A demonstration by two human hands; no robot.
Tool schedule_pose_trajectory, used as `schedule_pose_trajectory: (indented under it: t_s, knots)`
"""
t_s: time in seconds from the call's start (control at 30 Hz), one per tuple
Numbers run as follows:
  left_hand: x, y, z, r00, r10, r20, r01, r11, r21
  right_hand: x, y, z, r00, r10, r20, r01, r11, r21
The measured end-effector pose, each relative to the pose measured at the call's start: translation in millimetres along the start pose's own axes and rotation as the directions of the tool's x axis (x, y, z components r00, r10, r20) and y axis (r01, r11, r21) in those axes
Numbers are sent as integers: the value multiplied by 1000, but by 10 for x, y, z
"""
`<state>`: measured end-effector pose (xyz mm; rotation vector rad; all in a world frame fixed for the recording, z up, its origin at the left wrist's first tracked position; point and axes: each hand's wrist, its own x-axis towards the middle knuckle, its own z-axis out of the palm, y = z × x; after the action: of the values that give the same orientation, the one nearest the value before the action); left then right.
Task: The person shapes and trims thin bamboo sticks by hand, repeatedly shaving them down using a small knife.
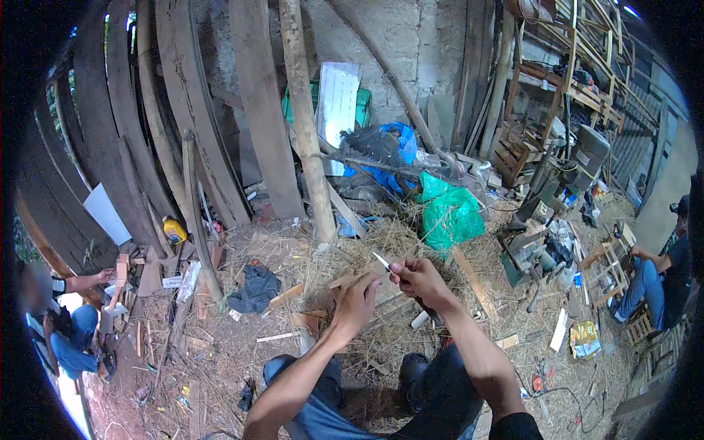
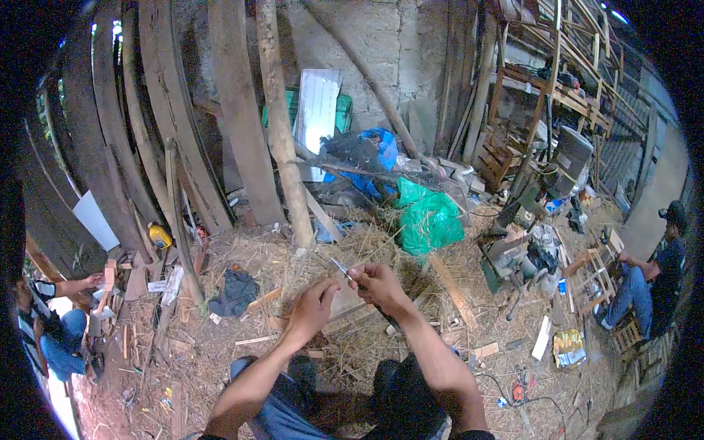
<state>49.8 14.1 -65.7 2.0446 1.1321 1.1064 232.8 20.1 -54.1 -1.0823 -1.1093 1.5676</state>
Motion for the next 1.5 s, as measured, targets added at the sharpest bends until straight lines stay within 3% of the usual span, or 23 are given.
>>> schedule_pose_trajectory:
  t_s: [0.27, 0.33, 0.37, 0.43, 0.5, 0.57, 0.63, 0.7, 0.77, 0.8, 0.83, 0.87, 0.9, 0.93, 0.97, 1.03, 1.07, 1.17, 1.27, 1.3, 1.37, 1.43, 1.5]
  knots:
    - [42, -83, -29, 994, -90, 55, 88, 995, 39, 146, 36, -157, 999, 16, -41, -17, 999, -32]
    - [-20, -162, -44, 997, -74, 31, 72, 995, 70, 165, 28, -380, 933, -176, -313, 103, 967, -235]
    - [-72, -222, -95, 995, -90, 52, 89, 996, 25, 192, -15, -530, 881, -185, -436, 157, 983, -99]
    - [-85, -267, -221, 993, -95, 69, 97, 995, -20, 88, -53, -886, 886, -124, -447, 132, 991, -13]
    - [-86, -250, -316, 995, -87, -48, 87, 996, -1, 73, 71, -1038, 872, -87, -481, 192, 966, 172]
    - [-8, -311, -374, 995, -72, -68, 72, 997, -4, 110, 157, -1057, 856, -73, -512, 158, 980, 125]
    - [44, -368, -371, 991, -49, -126, 49, 999, 0, 42, 76, -798, 816, -203, -542, 131, 977, -169]
    - [74, -278, -418, 989, -139, -58, 135, 988, -68, 130, 151, -711, 824, -197, -532, 62, 963, -262]
    - [133, -404, -354, 980, -198, -16, 191, 962, -195, 189, 268, -624, 866, -416, -278, 139, 734, -664]
    - [154, -478, -309, 979, -201, -22, 193, 961, -199, 313, 477, -683, 880, -449, -158, 285, 763, -581]
    - [173, -560, -254, 976, -218, -13, 205, 932, -299, 411, 610, -754, 882, -446, -151, 283, 760, -585]
    - [196, -619, -214, 973, -232, -5, 211, 893, -397, 500, 695, -819, 946, -272, -177, 221, 939, -263]
    - [222, -659, -193, 972, -234, -14, 209, 891, -403, 546, 715, -843, 986, -92, -136, 105, 991, 89]
    - [252, -687, -185, 966, -257, -10, 229, 879, -418, 272, 409, -494, 929, -350, -122, 229, 801, -553]
    - [271, -688, -195, 960, -280, -7, 250, 866, -434, 276, 389, -463, 931, -348, -113, 231, 797, -559]
    - [295, -578, -260, 963, -265, -48, 229, 897, -378, 296, 409, -434, 868, -467, -170, 116, 522, -845]
    - [289, -513, -287, 966, -246, -78, 210, 925, -315, 350, 529, -494, 870, -467, -158, 120, 512, -851]
    - [340, -629, -245, 971, -231, -65, 194, 915, -354, 500, 737, -614, 768, -641, 3, 380, 451, -807]
    - [387, -902, -99, 970, -207, -128, 152, 925, -347, 313, 422, -308, 913, -392, -111, 132, 542, -830]
    - [374, -890, -114, 968, -213, -134, 153, 921, -359, 283, 351, -250, 916, -388, -105, 129, 531, -837]
    - [384, -825, -172, 963, -185, -195, 126, 951, -282, 211, 182, -123, 879, -473, 55, 114, 97, -989]
    - [380, -783, -187, 966, -177, -190, 122, 955, -270, 194, 144, -36, 866, -497, 57, 142, 135, -981]
    - [388, -749, -205, 967, -171, -187, 122, 961, -246, 306, 243, -54, 751, -649, 117, 427, 344, -836]
